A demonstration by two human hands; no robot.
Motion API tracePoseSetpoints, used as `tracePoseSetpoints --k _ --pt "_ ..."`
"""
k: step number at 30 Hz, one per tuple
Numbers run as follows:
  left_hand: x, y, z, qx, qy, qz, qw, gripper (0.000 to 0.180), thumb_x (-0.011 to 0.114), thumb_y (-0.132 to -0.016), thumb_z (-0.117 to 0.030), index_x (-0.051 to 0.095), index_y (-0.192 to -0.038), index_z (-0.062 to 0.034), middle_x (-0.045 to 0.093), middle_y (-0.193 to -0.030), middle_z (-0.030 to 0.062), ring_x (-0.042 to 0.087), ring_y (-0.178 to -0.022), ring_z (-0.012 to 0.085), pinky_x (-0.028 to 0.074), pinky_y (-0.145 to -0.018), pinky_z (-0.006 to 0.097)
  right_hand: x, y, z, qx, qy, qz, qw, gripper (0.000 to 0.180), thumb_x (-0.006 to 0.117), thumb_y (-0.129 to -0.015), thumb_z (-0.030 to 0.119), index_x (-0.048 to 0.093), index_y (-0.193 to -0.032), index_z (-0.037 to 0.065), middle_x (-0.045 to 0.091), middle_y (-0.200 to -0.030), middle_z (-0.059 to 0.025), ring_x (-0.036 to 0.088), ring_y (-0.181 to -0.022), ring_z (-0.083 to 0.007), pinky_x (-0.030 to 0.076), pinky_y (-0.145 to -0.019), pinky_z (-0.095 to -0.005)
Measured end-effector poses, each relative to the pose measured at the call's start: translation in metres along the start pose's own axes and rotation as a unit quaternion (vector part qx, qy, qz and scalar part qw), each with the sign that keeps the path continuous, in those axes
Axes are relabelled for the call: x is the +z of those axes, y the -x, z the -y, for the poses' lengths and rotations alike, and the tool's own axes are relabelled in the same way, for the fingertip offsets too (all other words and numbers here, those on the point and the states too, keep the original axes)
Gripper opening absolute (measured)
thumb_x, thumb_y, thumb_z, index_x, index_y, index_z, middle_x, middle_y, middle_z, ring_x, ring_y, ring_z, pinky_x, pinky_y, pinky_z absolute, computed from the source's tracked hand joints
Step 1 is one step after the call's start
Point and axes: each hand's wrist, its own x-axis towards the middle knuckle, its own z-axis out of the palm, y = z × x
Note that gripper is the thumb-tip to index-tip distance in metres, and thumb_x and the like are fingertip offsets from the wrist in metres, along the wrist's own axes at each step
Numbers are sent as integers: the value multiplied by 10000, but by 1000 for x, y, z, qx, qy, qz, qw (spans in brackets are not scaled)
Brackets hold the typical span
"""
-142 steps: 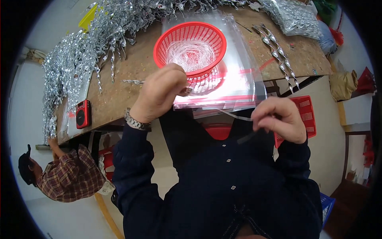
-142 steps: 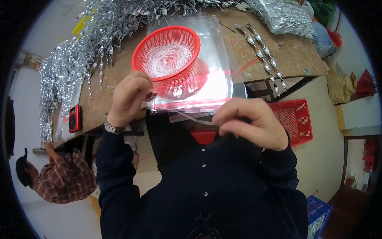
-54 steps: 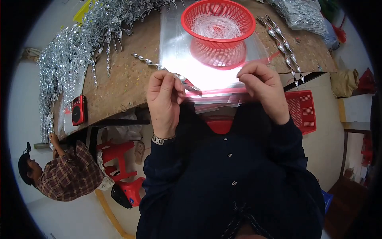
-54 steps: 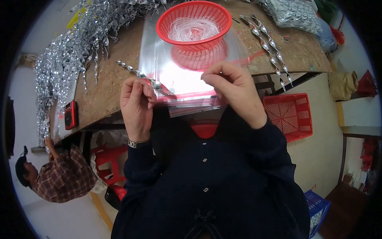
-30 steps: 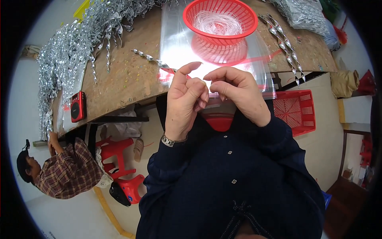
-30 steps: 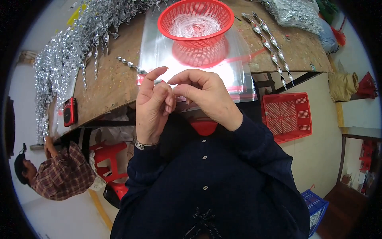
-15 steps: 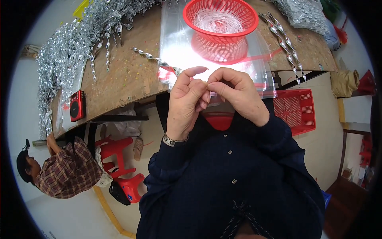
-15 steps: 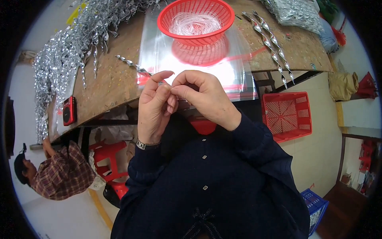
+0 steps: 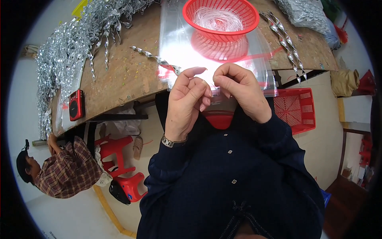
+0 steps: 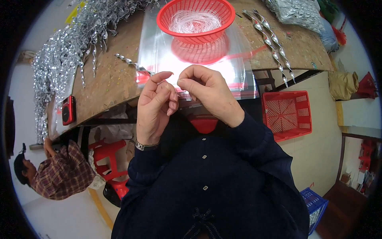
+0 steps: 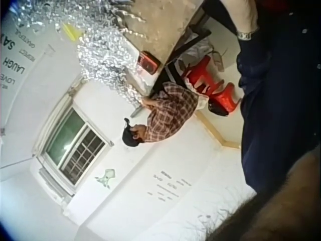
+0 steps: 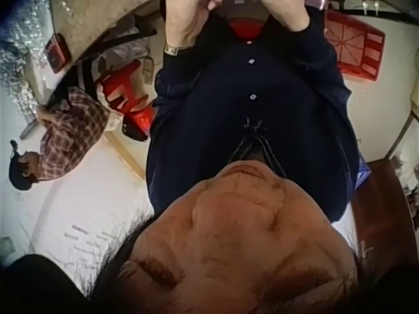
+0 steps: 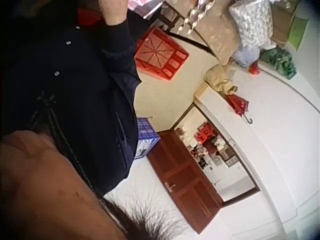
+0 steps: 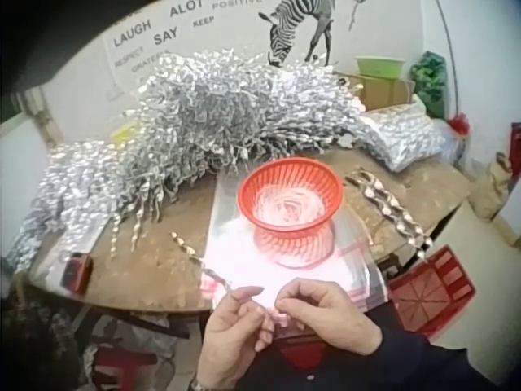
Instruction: Assembling and packaging decorative items into plastic bags at a workstation.
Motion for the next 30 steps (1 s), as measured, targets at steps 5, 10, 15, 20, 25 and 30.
tracePoseSetpoints --k 5,10,15,20,25,30 --pt "-3 -1 3 27 13 3 1000 390 495 -1017 -273 444 -1291 -1 585 -824 59 530 -662 79 412 -558 187 -1 -1 -7 -3 -20 -12 1000 62 609 -926 85 611 -938 25 565 -818 30 445 -644 -28 353 -576 -175" --pt "-1 0 1 40 -9 -15 999 622 343 -1020 -522 403 -1323 18 555 -802 71 521 -651 102 406 -545 202 1 1 -5 -16 -4 -21 1000 85 633 -905 84 645 -948 10 598 -805 32 474 -640 -26 381 -561 -184" --pt "3 2 -1 43 -64 -21 997 712 354 -983 -604 382 -1337 12 566 -810 73 537 -655 100 407 -544 191 4 3 2 -28 40 -17 999 152 610 -905 43 641 -1048 3 629 -879 11 500 -691 -28 398 -607 -178" --pt "5 3 0 47 -110 -24 992 742 353 -969 -633 371 -1349 5 568 -813 65 540 -658 97 404 -544 188 7 5 0 -50 47 -7 998 170 608 -906 38 645 -1066 -7 642 -902 3 531 -728 -35 416 -630 -179" --pt "8 5 1 50 -165 -29 985 782 362 -949 -663 361 -1364 -1 566 -813 56 541 -664 92 402 -550 188 8 6 2 -54 68 1 996 176 600 -912 34 639 -1075 -19 650 -902 -8 561 -759 -46 442 -656 -186" --pt "7 5 3 60 -204 -26 977 812 363 -937 -682 359 -1356 14 560 -820 53 536 -685 90 406 -569 193 7 5 -1 -93 141 -4 986 153 609 -906 30 641 -1040 -37 658 -901 -38 595 -773 -78 476 -692 -215"
